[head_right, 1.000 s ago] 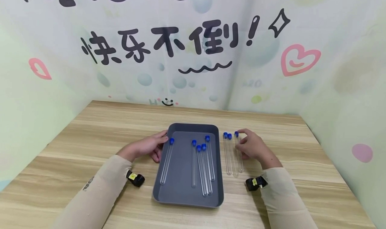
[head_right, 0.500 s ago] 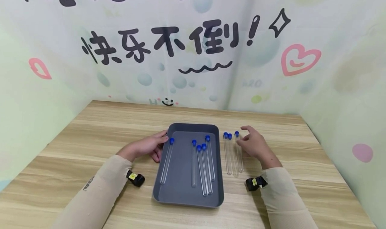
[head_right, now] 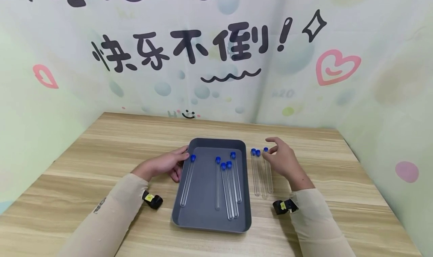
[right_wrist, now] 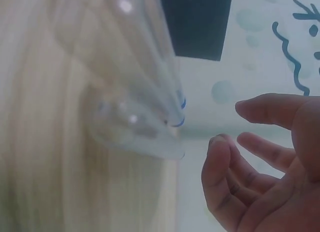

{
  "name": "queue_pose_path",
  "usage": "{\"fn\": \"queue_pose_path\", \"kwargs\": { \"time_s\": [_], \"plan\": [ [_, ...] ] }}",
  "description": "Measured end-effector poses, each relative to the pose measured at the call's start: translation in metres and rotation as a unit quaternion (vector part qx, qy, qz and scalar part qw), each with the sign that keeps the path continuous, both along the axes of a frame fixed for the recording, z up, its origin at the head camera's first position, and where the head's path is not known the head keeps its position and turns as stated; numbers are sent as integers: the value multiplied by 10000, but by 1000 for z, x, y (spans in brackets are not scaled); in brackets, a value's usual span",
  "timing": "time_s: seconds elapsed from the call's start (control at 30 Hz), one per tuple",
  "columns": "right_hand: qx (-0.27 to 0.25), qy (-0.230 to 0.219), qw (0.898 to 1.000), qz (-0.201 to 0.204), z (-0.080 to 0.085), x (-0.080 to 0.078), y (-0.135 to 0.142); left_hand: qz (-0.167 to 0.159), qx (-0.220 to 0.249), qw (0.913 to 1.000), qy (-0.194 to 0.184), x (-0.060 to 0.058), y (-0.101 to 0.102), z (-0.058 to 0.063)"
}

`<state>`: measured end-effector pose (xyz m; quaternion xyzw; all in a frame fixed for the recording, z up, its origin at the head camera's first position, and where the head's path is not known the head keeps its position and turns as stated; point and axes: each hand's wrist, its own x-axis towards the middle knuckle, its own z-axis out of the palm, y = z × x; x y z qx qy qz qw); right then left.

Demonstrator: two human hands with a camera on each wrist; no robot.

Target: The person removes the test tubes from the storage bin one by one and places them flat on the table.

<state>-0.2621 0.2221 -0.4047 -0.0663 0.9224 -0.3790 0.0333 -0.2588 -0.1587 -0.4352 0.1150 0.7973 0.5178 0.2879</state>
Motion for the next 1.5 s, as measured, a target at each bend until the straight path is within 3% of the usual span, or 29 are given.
{"fn": "queue_pose_path", "kwargs": {
  "time_s": [0.97, 1.5],
  "plan": [
    [-287, 168, 9988, 362, 11, 11, -20, -9, -145, 9999, 50, -1, 1, -1],
    [-762, 95, 9951, 623, 20, 23, -39, -36, -67, 9999, 119, -2, 0, -3]
  ]
}}
